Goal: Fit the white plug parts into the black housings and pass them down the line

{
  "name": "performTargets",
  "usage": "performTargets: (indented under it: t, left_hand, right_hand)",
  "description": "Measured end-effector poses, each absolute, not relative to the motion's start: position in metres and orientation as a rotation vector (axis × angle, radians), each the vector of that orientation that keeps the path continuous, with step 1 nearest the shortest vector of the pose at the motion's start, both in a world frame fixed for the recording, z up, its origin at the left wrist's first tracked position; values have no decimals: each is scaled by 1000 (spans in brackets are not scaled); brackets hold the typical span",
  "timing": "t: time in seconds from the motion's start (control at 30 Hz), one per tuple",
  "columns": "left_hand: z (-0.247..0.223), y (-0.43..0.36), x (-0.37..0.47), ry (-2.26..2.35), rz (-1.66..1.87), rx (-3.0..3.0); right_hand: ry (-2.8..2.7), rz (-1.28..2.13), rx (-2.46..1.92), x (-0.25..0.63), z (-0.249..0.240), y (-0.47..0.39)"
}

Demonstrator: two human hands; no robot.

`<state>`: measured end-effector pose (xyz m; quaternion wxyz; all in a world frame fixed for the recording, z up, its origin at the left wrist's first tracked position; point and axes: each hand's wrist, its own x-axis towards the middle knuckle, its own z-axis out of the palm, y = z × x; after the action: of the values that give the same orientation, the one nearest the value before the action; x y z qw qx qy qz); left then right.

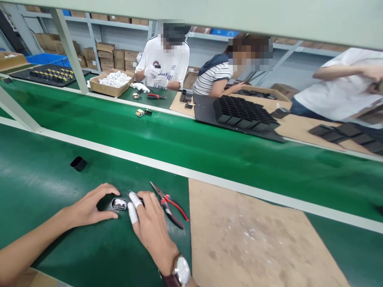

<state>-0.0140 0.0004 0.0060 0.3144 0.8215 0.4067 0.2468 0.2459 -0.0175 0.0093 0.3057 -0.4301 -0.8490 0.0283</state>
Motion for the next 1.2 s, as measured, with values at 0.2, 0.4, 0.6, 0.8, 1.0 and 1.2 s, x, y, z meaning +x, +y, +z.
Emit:
performTargets:
  t: [0.2,0.4,0.6,0.8,1.0,1.2]
  left_hand:
    - [1,-6,-13,1101,681,2040]
    - [-1,-6,-11,1082,690,2037]
    - [-2,-6,-12,1054,702,2069]
    - [-7,-6,-13,1071,715,2074]
    - [-5,-7,-13,1083,697,2076]
    - [3,-6,-5,990,801,1960]
  right_hand:
    - [-2357,256,-1000,233,17,-25]
    - [-2278,378,-981,235,16,-24]
    - [-2276,368,-1003,240,16,-24]
    - [-2195,307,-991,242,8,-23]
    - [-2201,316,-1029,244,7,-22]
    - [-2165,195,-1067,248,8,-19]
